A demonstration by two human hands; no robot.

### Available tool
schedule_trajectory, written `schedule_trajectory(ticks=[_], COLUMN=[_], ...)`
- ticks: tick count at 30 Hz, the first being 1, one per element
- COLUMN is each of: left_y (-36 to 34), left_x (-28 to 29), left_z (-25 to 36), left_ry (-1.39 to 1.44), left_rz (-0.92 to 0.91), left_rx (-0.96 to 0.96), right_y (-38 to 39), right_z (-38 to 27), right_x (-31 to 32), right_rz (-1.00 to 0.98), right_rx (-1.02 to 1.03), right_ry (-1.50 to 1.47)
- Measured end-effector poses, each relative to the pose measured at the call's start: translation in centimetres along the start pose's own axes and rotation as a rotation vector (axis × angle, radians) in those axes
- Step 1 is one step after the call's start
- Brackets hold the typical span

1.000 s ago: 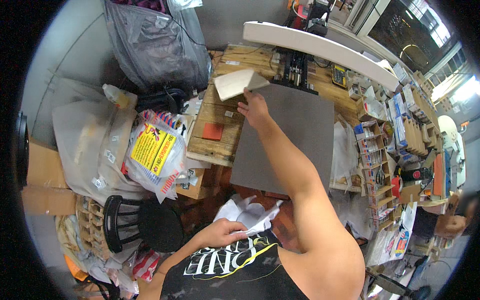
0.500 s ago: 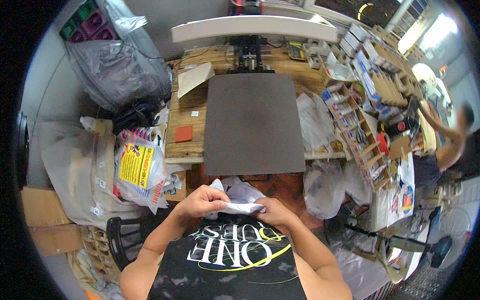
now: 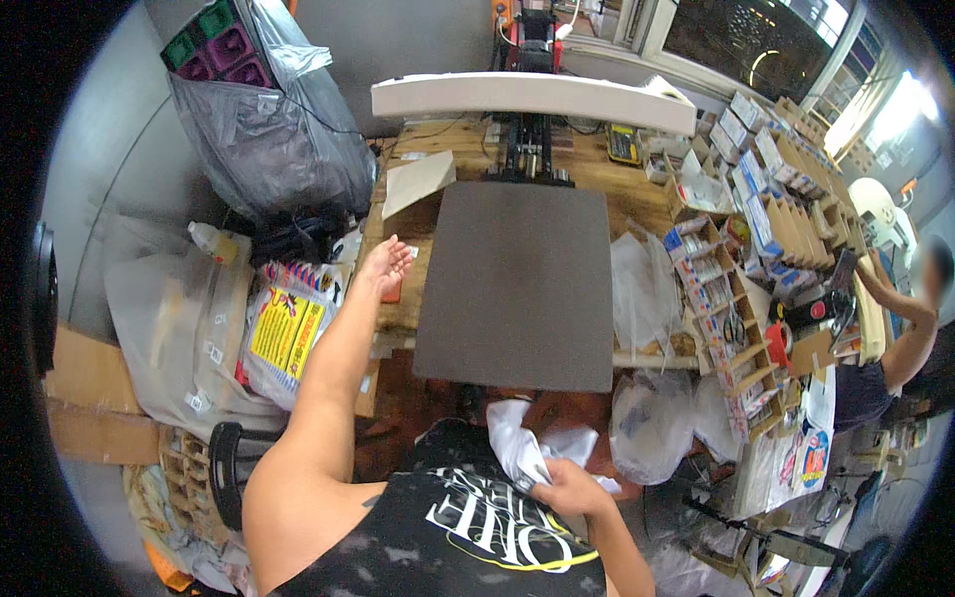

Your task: The person places a black t-shirt on a heat press, aligns a transfer sheet with text, and uses scissors to trim the edges. They then close the press, remove the finished shirt, and prepare a white t-shirt for the next print.

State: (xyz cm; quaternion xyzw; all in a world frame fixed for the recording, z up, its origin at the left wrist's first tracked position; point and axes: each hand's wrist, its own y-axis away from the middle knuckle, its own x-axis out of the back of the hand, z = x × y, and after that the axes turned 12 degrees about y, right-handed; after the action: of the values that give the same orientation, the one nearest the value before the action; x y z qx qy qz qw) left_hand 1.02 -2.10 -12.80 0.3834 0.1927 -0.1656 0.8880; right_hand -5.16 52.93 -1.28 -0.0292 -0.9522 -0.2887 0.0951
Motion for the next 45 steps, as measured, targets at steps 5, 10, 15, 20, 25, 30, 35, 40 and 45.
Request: schedule_trajectory(ticks=[5,10,15,20,25,30,35,40,45], left_y=[-11.7,-21.8,-29.2,-32.9,-33.8,-31.9,-30.9,-33.2,-34.1], left_x=[-0.6,-1.7,-2.2,-0.7,-1.1,0.1,1.7,0.4,-1.2], left_z=[0.6,2.7,6.3,8.6,9.2,8.7,9.4,9.1,8.2], left_ry=[0.269,0.147,0.575,0.353,0.182,0.287,0.134,0.226,0.070], left_rz=[0.121,0.095,-0.005,-0.002,0.105,-0.070,0.072,0.037,-0.015], left_rx=[-0.008,-0.243,-0.148,-0.157,-0.182,-0.127,-0.027,0.089,0.090], right_y=[-0.4,-1.0,-2.2,-2.9,-3.3,-3.4,-3.1,-3.5,-3.9], right_z=[-1.0,-3.9,-6.0,-5.8,-7.2,-8.1,-7.3,-7.6,-8.7], right_x=[0.5,-0.1,-0.9,-1.2,-1.0,-0.8,-0.6,-1.6,-2.6], right_rz=[0.143,0.206,0.239,0.272,0.256,0.280,0.257,0.301,0.338], right_rx=[-0.202,-0.427,-0.431,-0.368,-0.336,-0.342,-0.339,-0.358,-0.403], right_ry=[-0.141,-0.224,-0.173,-0.126,-0.088,-0.137,-0.116,-0.088,-0.131])
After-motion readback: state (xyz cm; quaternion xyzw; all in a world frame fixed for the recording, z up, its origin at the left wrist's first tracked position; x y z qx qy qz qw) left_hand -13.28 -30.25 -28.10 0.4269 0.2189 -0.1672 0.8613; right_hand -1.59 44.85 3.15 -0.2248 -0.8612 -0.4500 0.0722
